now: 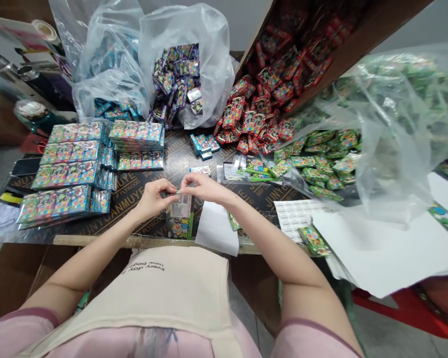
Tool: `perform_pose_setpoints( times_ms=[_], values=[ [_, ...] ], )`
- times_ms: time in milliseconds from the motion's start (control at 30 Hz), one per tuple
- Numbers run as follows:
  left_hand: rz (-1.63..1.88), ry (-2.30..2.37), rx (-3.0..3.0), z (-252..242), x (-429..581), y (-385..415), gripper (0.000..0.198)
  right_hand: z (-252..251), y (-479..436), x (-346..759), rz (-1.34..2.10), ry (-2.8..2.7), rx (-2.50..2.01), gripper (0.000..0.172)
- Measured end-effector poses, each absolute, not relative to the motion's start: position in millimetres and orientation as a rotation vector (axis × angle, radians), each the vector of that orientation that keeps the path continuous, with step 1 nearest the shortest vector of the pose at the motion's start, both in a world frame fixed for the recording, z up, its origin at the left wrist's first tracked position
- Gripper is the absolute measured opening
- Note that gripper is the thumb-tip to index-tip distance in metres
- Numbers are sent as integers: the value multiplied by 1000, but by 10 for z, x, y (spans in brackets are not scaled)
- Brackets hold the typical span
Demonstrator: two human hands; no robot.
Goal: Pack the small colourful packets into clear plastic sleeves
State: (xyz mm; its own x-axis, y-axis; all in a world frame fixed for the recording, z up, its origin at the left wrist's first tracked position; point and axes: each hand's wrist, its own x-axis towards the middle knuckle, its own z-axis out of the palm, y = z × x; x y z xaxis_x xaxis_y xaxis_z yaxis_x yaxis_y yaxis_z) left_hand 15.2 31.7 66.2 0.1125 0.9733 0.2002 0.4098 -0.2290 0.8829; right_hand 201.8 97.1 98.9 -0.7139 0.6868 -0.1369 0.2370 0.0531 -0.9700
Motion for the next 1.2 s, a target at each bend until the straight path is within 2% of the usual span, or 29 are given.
perform_pose_setpoints(
  times_ms=[233, 400, 567, 633, 733, 867, 933, 1000, 1133, 1200],
  values=[
    [1119, 1343, 1732, 708, 188, 283, 5, 870, 1058, 1922, 1708, -2002, -994, 11],
    [1150, 1408, 1691, 658, 227, 272, 17, 866, 1065, 1929, 1706, -2003, -1041, 10],
    [1129, 1402, 1748, 648, 249, 258, 4, 696, 1069, 1875, 1810, -1907, -1060, 13],
    [1102, 1361, 1803, 643, 251, 260, 8, 599, 1077, 1884, 1794, -1833, -1099, 14],
    [1068, 1359, 1897, 604, 165, 271, 13, 474, 1061, 2086, 1447, -1758, -1286, 22],
    [1015, 1588, 1905, 475, -182, 337, 19, 327, 805, 2675, 693, -1918, -1728, 55],
    [814, 1757, 1979, 408, -338, 392, 21, 217, 574, 2953, 514, -2031, -1949, 70],
    [518, 1786, 2191, 365, -378, 439, 30, 83, 352, 3157, 527, -2080, -2058, 72],
    [-88, 1224, 2539, 300, -110, 471, 67, -87, 127, 3422, 507, -1952, -2024, 66],
    [-301, 1018, 2539, 250, 61, 471, 70, -88, 115, 3505, 347, -1919, -2091, 64]
  ],
)
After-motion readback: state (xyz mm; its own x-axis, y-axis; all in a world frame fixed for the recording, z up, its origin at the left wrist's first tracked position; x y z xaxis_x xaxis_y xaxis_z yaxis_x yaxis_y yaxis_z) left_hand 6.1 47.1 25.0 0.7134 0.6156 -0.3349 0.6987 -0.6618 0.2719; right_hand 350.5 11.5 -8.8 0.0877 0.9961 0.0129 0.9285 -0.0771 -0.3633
